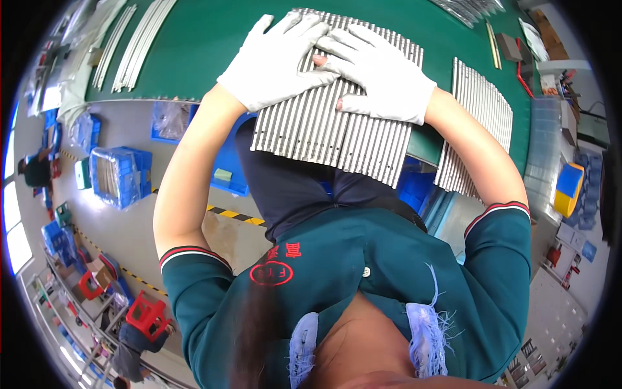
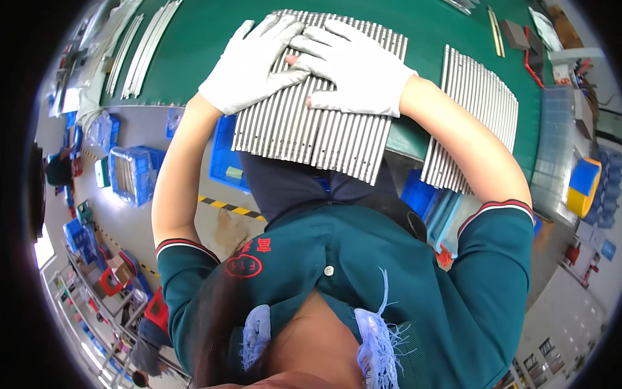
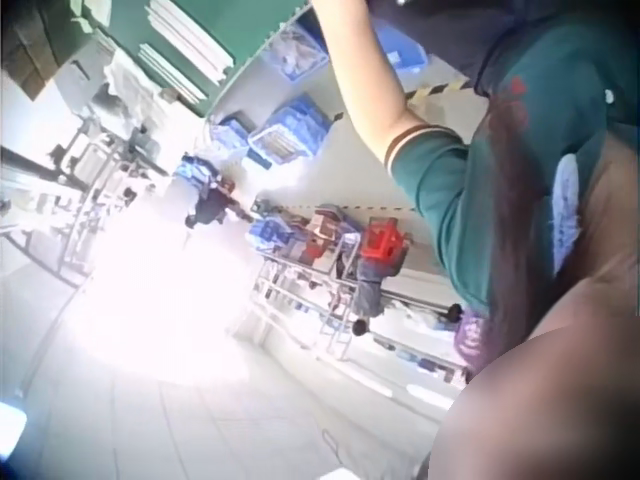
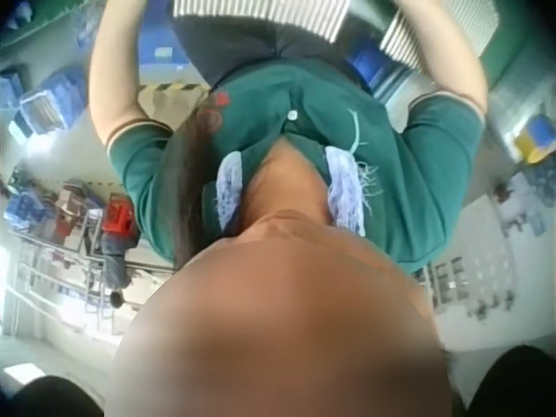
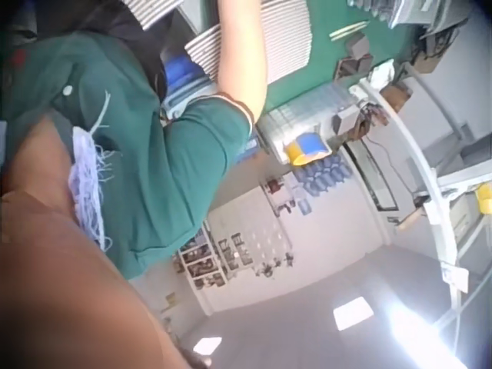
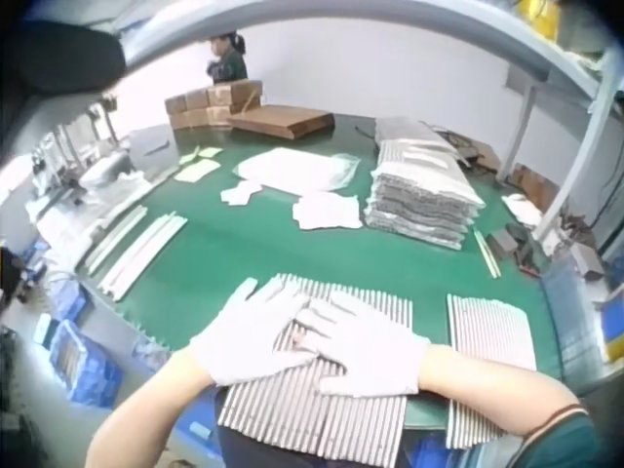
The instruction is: Counting and packing thin metal rods into plastic bags at a workstation.
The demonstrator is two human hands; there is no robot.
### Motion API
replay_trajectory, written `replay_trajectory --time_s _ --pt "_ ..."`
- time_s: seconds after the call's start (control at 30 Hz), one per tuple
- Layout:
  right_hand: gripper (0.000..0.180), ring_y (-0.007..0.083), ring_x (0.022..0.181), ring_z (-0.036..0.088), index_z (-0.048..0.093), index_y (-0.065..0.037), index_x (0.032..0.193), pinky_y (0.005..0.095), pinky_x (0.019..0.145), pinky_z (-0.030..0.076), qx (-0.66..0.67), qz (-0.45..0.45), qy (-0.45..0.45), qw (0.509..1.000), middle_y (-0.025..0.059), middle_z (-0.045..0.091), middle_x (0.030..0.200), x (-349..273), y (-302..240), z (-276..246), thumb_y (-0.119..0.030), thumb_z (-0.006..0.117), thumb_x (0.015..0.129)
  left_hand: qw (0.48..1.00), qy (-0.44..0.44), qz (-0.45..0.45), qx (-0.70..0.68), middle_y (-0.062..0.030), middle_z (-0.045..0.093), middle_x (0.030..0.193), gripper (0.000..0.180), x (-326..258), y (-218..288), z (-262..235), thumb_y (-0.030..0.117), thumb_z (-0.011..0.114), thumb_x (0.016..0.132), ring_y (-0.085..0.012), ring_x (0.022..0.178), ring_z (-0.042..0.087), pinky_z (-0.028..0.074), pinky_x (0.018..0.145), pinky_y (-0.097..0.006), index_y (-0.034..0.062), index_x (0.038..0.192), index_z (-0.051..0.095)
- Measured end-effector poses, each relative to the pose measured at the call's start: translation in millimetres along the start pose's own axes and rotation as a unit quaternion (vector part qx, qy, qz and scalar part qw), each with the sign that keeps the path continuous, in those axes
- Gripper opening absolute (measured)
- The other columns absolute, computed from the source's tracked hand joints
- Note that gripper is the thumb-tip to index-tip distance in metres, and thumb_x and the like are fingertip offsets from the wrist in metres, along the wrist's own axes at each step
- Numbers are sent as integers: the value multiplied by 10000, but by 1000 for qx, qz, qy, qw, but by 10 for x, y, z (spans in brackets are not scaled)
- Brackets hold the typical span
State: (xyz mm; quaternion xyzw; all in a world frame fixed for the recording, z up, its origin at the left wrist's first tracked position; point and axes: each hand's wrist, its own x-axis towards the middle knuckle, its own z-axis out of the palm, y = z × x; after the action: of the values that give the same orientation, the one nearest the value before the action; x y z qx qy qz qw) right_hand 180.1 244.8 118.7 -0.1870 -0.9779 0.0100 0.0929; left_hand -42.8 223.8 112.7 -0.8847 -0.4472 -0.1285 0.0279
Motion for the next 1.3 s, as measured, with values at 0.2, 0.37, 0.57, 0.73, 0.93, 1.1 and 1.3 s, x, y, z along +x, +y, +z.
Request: replay_trajectory --time_s 0.2,0.37,0.57,0.73,0.93,1.1,1.3 --pt "655 291 1339 313 424 -68 1350 418 1132 171 4 -2 -22 1000 166 393 1402 -62 11 -50 -489 505 855 1000 21 -7 -11 -146 464 1343 649 32 79 50 493 562 832 -297 1277 393 258 1069 -432 58 1304 469" --pt "669 321 1352 282 418 -84 1360 430 1134 157 11 12 -68 998 164 361 1427 -315 69 -152 -496 505 840 997 49 3 -54 -148 490 1311 635 134 303 84 505 569 816 -300 1235 428 250 1069 -464 48 1251 500" --pt "673 314 1359 272 426 -74 1353 426 1140 143 12 19 -73 997 165 368 1423 -366 74 -197 -507 489 842 997 63 2 -43 -162 489 1315 663 169 353 153 529 551 817 -300 1233 433 249 1069 -459 38 1261 501" --pt "647 305 1326 327 449 -63 1325 424 1123 199 41 22 -9 999 153 412 1391 -189 43 -88 -470 540 830 999 21 37 -26 -183 488 1301 457 -16 11 -2 329 498 913 -326 1212 454 327 1034 -393 12 1242 497" --pt "750 344 1332 298 424 -82 1351 421 1130 179 8 156 -68 985 154 374 1417 -573 -203 -677 -430 652 727 971 -168 -101 -140 -170 363 1430 611 -794 -397 -541 219 603 810 -360 1345 290 190 1123 -424 106 1376 403" --pt "951 405 1287 323 340 -97 1397 480 1102 200 -17 188 -226 956 237 317 1414 -831 -492 -798 -412 756 603 999 -24 -24 -14 -227 439 1319 636 -774 -18 -358 209 617 736 -415 1183 434 318 1041 -454 113 1338 434" --pt "643 438 1228 384 365 -47 1369 490 1081 231 -127 220 -117 960 281 358 1362 -736 -629 -256 -70 519 745 984 52 150 -80 -131 530 1179 395 -439 281 -46 114 485 806 -355 1123 472 352 1008 -466 82 1197 526"
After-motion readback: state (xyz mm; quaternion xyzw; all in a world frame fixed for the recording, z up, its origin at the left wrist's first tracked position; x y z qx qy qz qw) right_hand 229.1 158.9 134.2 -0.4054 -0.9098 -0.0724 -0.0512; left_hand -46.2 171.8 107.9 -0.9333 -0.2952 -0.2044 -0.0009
